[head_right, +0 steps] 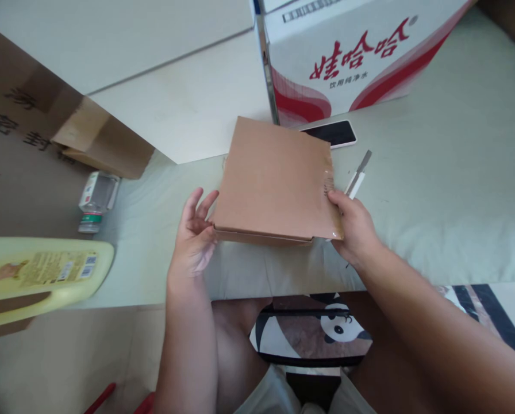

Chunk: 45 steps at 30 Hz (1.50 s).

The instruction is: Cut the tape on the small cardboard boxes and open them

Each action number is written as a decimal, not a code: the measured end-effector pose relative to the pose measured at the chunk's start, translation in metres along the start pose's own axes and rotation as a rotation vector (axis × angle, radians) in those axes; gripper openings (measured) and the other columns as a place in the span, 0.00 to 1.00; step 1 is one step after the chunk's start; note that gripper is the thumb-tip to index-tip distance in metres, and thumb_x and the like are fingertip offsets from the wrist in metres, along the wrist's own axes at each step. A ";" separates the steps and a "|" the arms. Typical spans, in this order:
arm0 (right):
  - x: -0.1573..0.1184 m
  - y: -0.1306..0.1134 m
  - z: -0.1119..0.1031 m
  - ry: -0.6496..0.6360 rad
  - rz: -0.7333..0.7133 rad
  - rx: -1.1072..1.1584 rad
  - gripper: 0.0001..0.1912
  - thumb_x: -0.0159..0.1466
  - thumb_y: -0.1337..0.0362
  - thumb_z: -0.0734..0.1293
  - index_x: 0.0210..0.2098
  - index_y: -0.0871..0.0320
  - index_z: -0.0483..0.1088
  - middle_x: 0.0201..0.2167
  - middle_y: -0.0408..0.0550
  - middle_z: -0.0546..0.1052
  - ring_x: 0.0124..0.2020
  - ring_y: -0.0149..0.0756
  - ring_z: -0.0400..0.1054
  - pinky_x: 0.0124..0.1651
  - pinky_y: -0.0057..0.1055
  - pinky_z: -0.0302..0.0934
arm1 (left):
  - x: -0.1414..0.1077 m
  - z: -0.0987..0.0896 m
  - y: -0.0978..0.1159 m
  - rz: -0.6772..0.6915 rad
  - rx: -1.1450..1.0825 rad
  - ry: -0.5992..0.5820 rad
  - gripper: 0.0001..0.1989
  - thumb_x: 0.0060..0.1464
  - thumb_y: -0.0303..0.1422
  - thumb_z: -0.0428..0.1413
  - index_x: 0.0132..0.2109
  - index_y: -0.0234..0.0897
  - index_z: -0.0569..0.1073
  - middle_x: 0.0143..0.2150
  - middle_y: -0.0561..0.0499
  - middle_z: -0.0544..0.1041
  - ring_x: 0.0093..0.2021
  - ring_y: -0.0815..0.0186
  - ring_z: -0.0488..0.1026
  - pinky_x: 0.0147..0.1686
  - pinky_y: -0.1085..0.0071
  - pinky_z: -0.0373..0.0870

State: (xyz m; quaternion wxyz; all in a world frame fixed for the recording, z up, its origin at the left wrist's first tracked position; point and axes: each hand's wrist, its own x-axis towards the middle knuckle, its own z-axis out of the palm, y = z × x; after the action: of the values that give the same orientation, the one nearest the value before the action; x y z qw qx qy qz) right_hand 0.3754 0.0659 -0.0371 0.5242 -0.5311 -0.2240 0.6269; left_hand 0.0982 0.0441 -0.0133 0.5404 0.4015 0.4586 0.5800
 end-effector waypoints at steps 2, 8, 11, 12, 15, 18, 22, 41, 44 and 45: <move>0.000 0.000 0.001 0.007 0.006 0.014 0.14 0.53 0.51 0.72 0.34 0.52 0.73 0.31 0.46 0.81 0.36 0.45 0.79 0.34 0.38 0.73 | 0.001 0.000 -0.003 0.020 0.023 0.011 0.33 0.37 0.42 0.75 0.53 0.50 0.77 0.63 0.45 0.75 0.63 0.53 0.74 0.65 0.57 0.70; -0.004 0.001 0.008 0.019 0.011 0.051 0.12 0.54 0.54 0.72 0.35 0.53 0.74 0.35 0.47 0.82 0.42 0.48 0.79 0.38 0.40 0.75 | 0.002 0.003 -0.012 0.263 0.298 0.294 0.21 0.48 0.49 0.69 0.43 0.42 0.77 0.44 0.46 0.82 0.43 0.62 0.81 0.47 0.65 0.78; -0.004 0.002 0.010 0.011 -0.002 0.038 0.12 0.55 0.54 0.72 0.35 0.53 0.73 0.35 0.46 0.81 0.43 0.48 0.79 0.39 0.41 0.76 | -0.001 0.003 -0.016 0.309 0.418 0.361 0.19 0.54 0.49 0.64 0.45 0.42 0.76 0.40 0.47 0.83 0.38 0.63 0.81 0.40 0.67 0.77; -0.004 0.002 0.010 0.013 -0.006 0.042 0.13 0.55 0.54 0.72 0.35 0.53 0.73 0.35 0.46 0.81 0.43 0.48 0.79 0.40 0.41 0.76 | -0.002 0.003 -0.017 0.329 0.440 0.373 0.17 0.55 0.48 0.63 0.45 0.42 0.76 0.40 0.48 0.83 0.38 0.63 0.81 0.40 0.67 0.76; -0.004 0.002 0.012 0.022 -0.008 0.060 0.13 0.54 0.54 0.73 0.35 0.54 0.72 0.35 0.47 0.81 0.43 0.48 0.79 0.40 0.41 0.76 | -0.003 0.002 -0.021 0.395 0.493 0.398 0.13 0.60 0.43 0.61 0.47 0.43 0.75 0.41 0.49 0.83 0.40 0.65 0.81 0.43 0.68 0.77; -0.004 0.003 0.014 0.016 -0.016 0.071 0.15 0.53 0.53 0.74 0.33 0.54 0.72 0.33 0.46 0.81 0.42 0.48 0.79 0.40 0.41 0.76 | 0.000 -0.001 -0.026 0.434 0.533 0.430 0.13 0.61 0.41 0.59 0.49 0.42 0.74 0.39 0.49 0.84 0.37 0.68 0.82 0.39 0.72 0.77; -0.002 0.005 0.014 0.000 -0.036 0.066 0.15 0.54 0.53 0.74 0.36 0.55 0.73 0.33 0.47 0.81 0.40 0.47 0.79 0.39 0.39 0.76 | 0.007 -0.007 -0.031 0.529 0.558 0.410 0.13 0.58 0.40 0.61 0.47 0.40 0.72 0.35 0.50 0.83 0.33 0.69 0.81 0.32 0.76 0.76; 0.002 0.004 0.012 0.032 0.004 0.018 0.14 0.53 0.54 0.74 0.34 0.53 0.73 0.33 0.47 0.81 0.40 0.48 0.79 0.35 0.41 0.76 | 0.019 -0.005 -0.036 -0.028 0.336 -0.044 0.25 0.49 0.28 0.64 0.56 0.37 0.74 0.59 0.40 0.79 0.62 0.56 0.75 0.59 0.58 0.75; 0.002 0.002 0.011 0.015 0.005 0.006 0.14 0.52 0.53 0.74 0.34 0.53 0.73 0.33 0.48 0.81 0.41 0.50 0.79 0.35 0.42 0.76 | 0.018 0.001 -0.034 -0.122 0.285 -0.027 0.23 0.47 0.29 0.65 0.53 0.35 0.77 0.52 0.41 0.83 0.57 0.55 0.79 0.58 0.55 0.75; 0.002 0.001 0.011 0.012 0.006 0.005 0.15 0.52 0.53 0.74 0.35 0.52 0.73 0.33 0.48 0.81 0.41 0.51 0.79 0.35 0.42 0.76 | 0.017 0.003 -0.033 -0.137 0.275 -0.017 0.22 0.47 0.29 0.65 0.52 0.35 0.78 0.50 0.42 0.84 0.55 0.55 0.80 0.58 0.55 0.75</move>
State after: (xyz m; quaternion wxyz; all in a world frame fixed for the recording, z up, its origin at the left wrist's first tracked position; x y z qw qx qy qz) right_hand 0.3649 0.0703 -0.0353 0.5249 -0.5343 -0.2177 0.6258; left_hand 0.1079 0.0615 -0.0452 0.5225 0.4445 0.5556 0.4699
